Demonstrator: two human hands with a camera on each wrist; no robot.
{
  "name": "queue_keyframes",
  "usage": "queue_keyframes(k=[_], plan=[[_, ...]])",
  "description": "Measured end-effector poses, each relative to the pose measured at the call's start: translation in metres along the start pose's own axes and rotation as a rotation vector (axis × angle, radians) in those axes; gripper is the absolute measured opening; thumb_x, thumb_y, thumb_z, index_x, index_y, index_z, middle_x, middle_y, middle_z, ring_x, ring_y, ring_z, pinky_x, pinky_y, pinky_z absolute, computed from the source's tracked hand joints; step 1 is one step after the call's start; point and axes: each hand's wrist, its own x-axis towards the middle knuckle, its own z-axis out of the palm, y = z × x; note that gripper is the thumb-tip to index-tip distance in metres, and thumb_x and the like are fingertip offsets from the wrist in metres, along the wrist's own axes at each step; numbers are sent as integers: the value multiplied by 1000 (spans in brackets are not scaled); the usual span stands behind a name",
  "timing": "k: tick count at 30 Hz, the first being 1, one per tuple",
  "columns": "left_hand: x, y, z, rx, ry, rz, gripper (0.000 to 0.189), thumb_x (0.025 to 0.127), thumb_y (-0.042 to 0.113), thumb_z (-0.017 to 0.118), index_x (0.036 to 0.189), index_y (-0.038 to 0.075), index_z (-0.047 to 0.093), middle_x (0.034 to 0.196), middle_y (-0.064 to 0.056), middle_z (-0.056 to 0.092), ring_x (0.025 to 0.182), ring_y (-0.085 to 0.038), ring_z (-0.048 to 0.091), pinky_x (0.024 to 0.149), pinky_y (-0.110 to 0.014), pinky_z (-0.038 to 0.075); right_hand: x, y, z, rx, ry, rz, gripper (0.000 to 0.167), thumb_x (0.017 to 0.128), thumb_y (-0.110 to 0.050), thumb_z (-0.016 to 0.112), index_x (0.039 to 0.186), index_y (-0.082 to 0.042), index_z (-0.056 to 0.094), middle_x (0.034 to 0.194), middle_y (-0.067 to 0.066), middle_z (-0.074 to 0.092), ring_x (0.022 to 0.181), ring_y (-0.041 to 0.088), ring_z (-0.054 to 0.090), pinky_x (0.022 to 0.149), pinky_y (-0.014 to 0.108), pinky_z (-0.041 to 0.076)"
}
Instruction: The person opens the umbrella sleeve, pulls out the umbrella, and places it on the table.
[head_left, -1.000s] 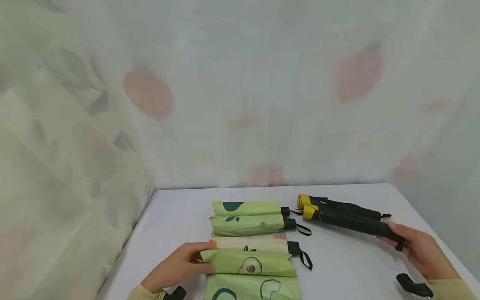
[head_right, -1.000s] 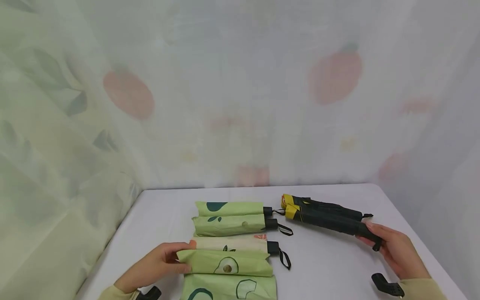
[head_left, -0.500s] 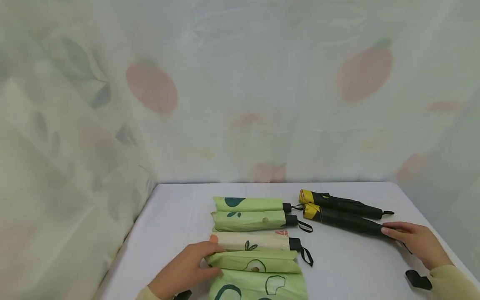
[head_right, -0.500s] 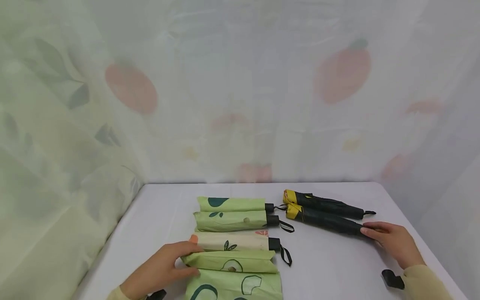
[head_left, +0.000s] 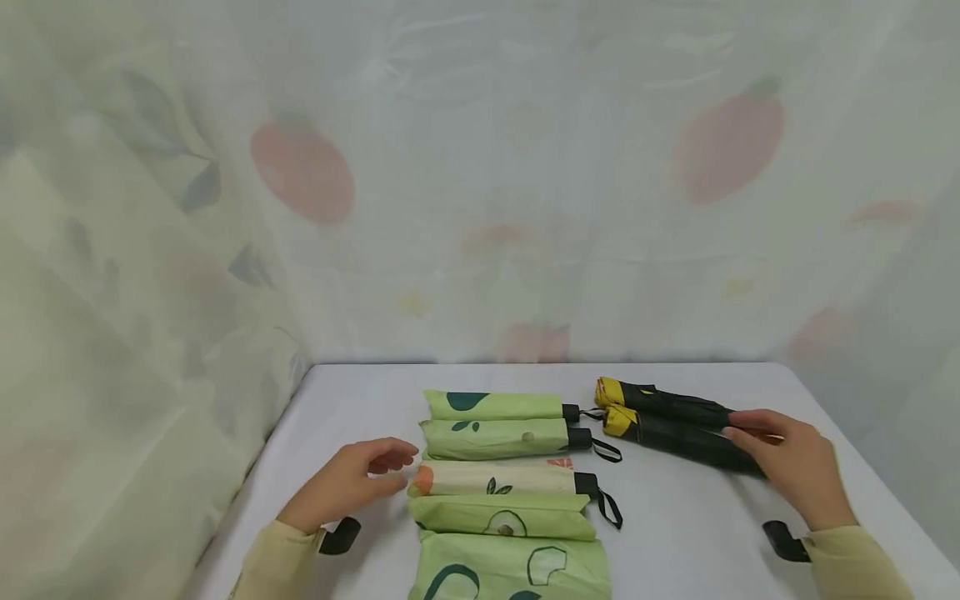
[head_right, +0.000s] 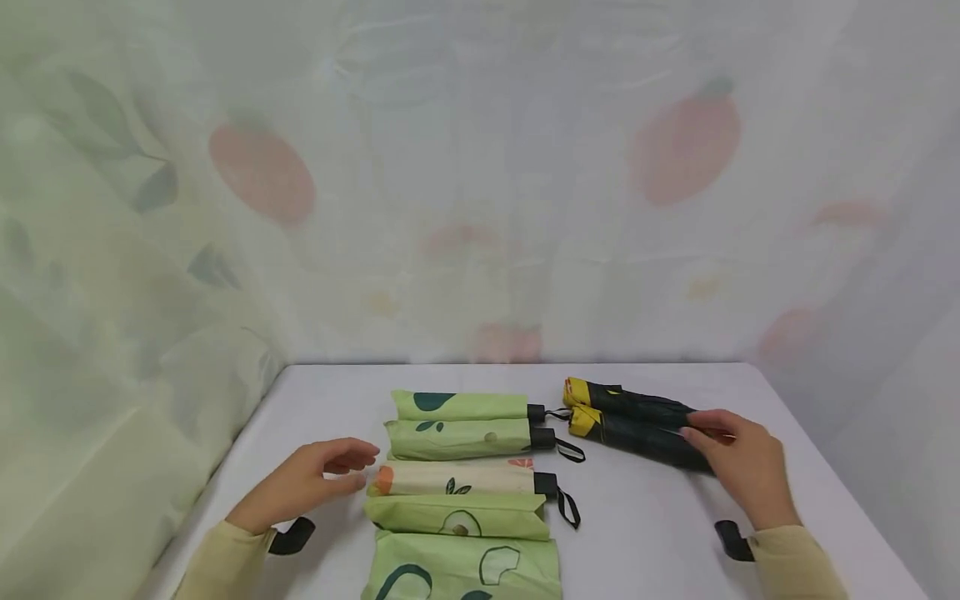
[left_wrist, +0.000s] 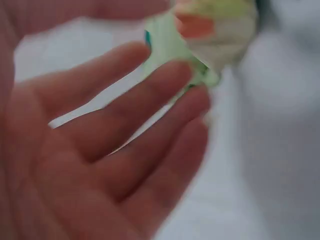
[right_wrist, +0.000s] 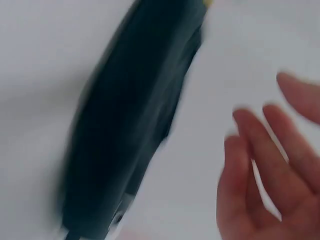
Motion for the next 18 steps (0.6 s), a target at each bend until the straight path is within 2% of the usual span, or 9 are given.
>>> queue_keyframes(k=[1,3,6,11,15,18], plan=[[2,-6,0,-22,-45,-1,42,98,29,81,138,21,70,129,0,75,116,-22,71,94,-28,59,-2,-15,8,29,-7,-35,39,99,-44,81,125,-15,80,122,15,80,97,7,73,74,24,54],[5,-13,2,-56,-121,-7,50,94,26,85,141,22,67,127,-1,74,112,-22,69,90,-25,58,-4,-42,26,81,-76,-100,32,97,-40,84,123,-21,80,121,6,81,95,-3,71,78,19,56],[11,-17,8,-79,-174,17,57,91,21,86,143,25,65,123,-2,73,106,-21,69,83,-25,59,-7,-75,51,152,-203,-172,30,93,-31,87,121,-21,80,119,0,80,99,6,73,82,22,60],[16,-11,18,-40,-135,12,57,91,11,84,143,23,65,116,-3,73,101,-19,68,76,-27,58,-7,-98,82,235,-372,-207,35,91,-27,89,124,-17,79,121,2,80,106,19,74,87,24,61],[17,-11,24,-26,-90,-29,60,87,6,84,143,21,66,114,-3,72,100,-18,66,76,-27,56,-6,-103,94,256,-459,-222,38,91,-27,89,126,-15,78,122,3,79,108,20,72,89,24,61],[19,-12,27,-7,-66,-53,62,85,8,88,142,19,67,112,-2,72,97,-17,65,76,-28,55,-8,-103,99,279,-508,-233,40,89,-23,90,126,-14,77,123,3,78,107,20,72,87,24,60]])
